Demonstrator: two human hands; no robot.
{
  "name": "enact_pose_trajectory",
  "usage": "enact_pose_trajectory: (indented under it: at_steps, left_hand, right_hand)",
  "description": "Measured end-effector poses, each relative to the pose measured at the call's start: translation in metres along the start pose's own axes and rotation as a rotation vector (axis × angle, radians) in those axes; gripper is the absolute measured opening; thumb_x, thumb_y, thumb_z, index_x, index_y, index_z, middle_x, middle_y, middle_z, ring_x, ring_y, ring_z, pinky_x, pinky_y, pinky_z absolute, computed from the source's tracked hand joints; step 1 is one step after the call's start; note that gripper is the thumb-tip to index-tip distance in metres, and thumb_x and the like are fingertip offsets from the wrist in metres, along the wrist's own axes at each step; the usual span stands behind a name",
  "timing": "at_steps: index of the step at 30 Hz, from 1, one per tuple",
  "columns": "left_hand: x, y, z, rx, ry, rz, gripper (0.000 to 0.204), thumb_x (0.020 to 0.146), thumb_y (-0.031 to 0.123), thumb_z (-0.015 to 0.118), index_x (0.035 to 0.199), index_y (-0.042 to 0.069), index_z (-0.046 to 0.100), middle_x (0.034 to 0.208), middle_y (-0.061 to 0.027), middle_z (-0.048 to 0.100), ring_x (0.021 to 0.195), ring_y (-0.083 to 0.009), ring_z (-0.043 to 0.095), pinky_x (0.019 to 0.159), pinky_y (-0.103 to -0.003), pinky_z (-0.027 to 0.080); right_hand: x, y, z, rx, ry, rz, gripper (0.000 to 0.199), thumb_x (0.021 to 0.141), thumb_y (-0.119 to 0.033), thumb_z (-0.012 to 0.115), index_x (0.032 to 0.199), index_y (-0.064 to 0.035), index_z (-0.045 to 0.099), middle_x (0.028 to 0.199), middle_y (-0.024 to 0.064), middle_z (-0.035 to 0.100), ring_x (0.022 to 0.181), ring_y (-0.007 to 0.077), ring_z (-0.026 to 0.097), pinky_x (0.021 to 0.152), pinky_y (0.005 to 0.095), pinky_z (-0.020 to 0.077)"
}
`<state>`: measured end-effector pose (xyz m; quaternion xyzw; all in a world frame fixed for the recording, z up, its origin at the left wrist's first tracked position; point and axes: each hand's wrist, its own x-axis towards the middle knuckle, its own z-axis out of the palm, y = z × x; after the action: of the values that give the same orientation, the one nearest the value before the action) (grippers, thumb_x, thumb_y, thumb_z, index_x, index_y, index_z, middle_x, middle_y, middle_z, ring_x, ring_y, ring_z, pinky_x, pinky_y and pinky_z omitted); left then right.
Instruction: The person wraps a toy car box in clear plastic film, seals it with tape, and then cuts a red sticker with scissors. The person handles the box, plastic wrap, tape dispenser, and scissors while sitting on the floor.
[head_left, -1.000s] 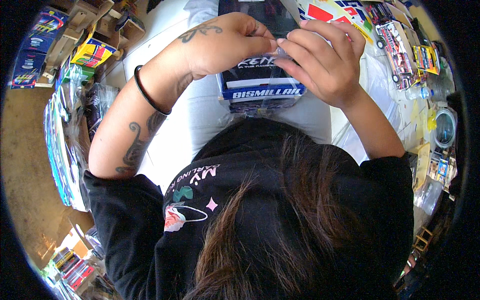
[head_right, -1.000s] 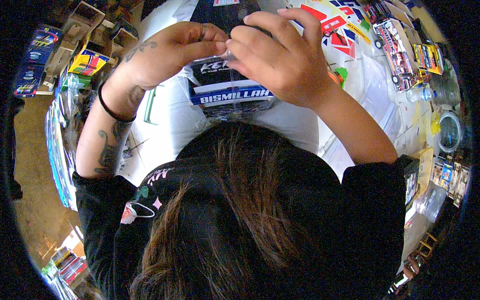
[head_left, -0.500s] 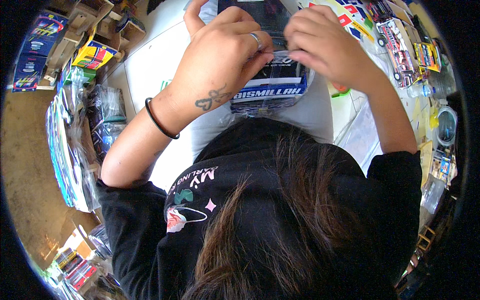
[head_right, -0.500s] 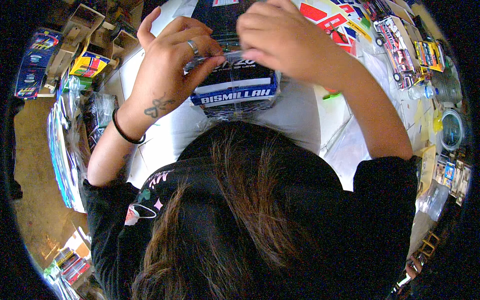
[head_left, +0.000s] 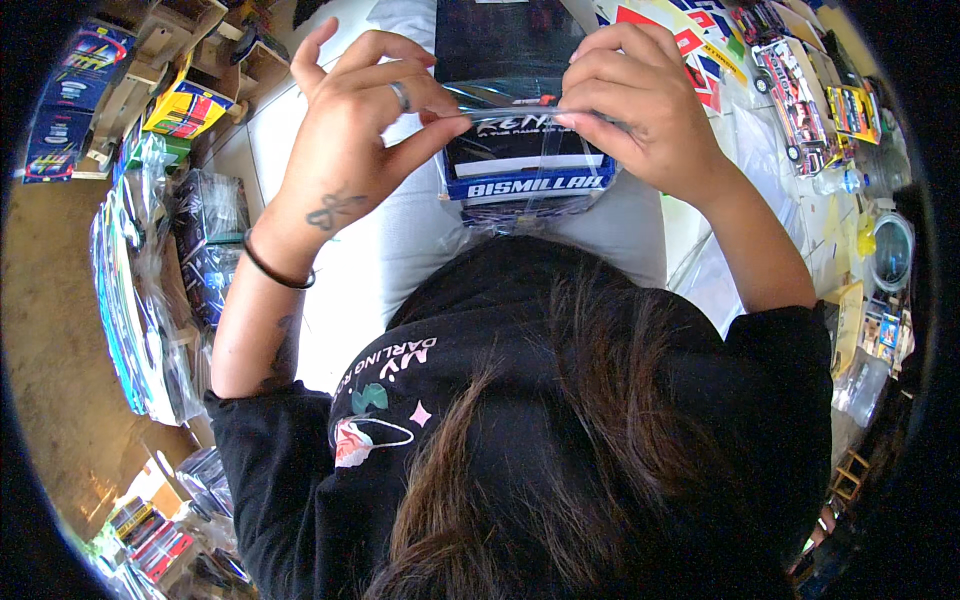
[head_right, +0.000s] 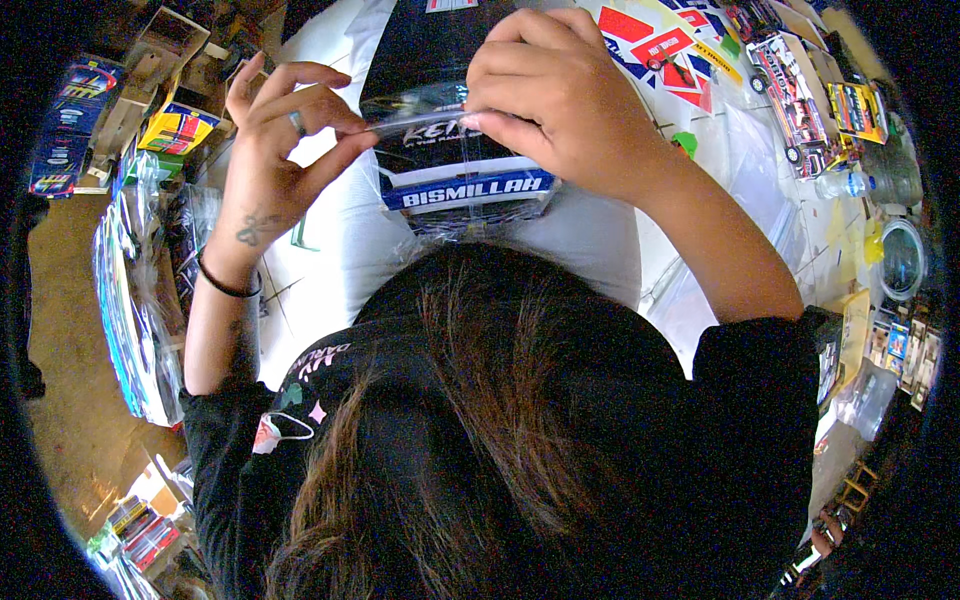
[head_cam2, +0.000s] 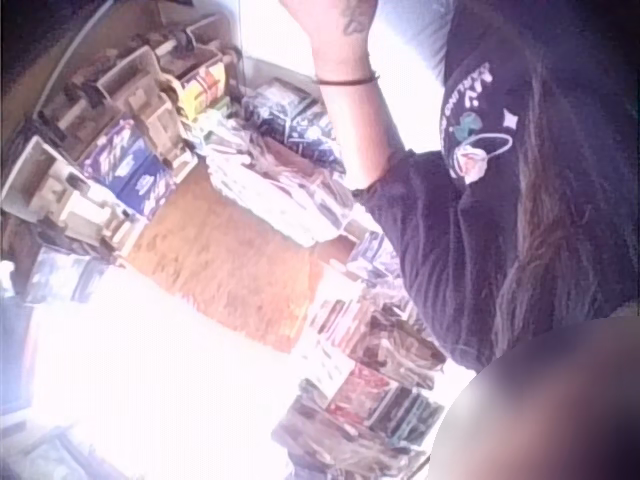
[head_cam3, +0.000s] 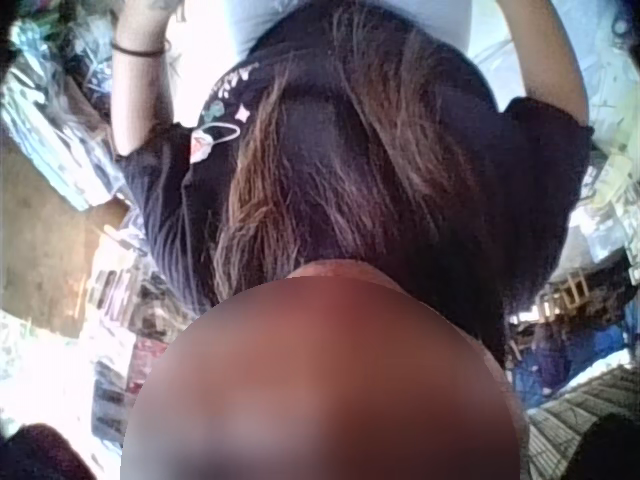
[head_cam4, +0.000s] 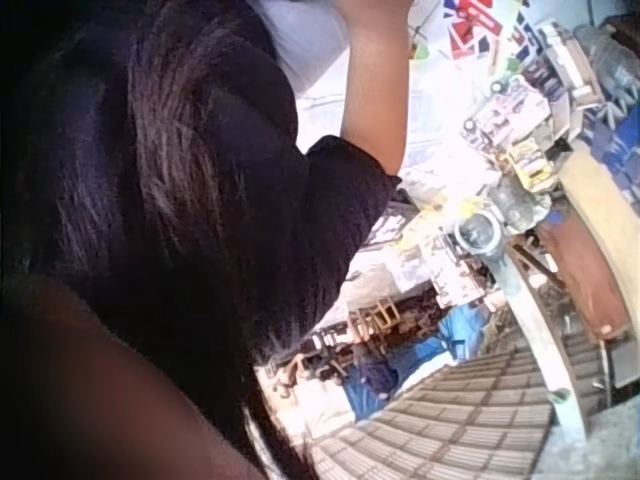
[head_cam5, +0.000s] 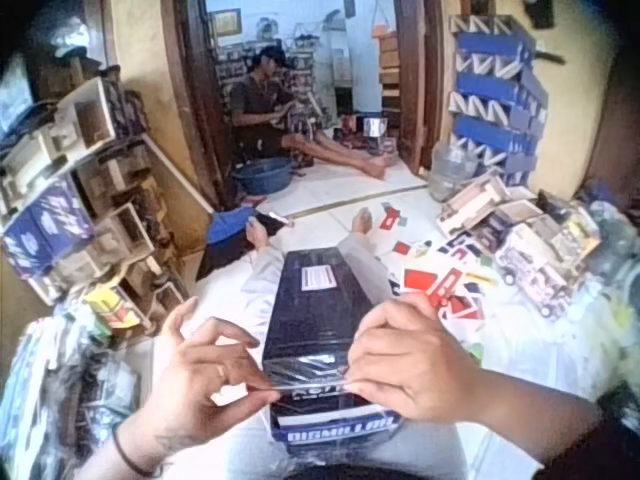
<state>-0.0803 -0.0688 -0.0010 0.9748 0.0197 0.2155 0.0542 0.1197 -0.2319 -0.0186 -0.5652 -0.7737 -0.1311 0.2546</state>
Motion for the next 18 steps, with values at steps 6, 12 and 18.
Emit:
enact_pose_trajectory:
  at_steps: [6,12,18]
  left_hand:
    - [0.014,0.021,0.012,-0.125,0.111,0.056,0.016,0.073,0.019,0.075,0.086,0.015,0.067,0.09,0.0039,0.064,0.103,-0.0148,0.057,0.107,-0.046,0.014]
    - [0.025,0.025,0.022,-0.139,0.04,0.01,0.011,0.077,0.014,0.07,0.087,0.014,0.067,0.094,0.0006,0.062,0.099,-0.0194,0.057,0.102,-0.042,0.024]
    - [0.037,0.004,0.037,-0.745,-0.317,-0.357,0.009,0.085,0.011,0.061,0.088,0.003,0.064,0.096,-0.0067,0.061,0.095,-0.0172,0.059,0.088,-0.028,0.043]
  right_hand:
    - [0.006,0.0,-0.008,0.007,-0.064,-0.028,0.011,0.072,-0.016,0.07,0.077,-0.0088,0.063,0.088,0.0015,0.062,0.102,0.0216,0.054,0.091,0.0385,0.033]
    - [0.009,0.006,-0.009,0.048,-0.089,-0.01,0.012,0.071,-0.016,0.07,0.078,-0.0099,0.063,0.089,0.0004,0.062,0.103,0.0217,0.054,0.091,0.0378,0.0334]
    - [-0.006,-0.005,0.002,-0.234,0.128,-0.047,0.023,0.069,-0.023,0.074,0.088,-0.0122,0.067,0.097,-0.0026,0.063,0.1,0.017,0.055,0.09,0.0399,0.0347]
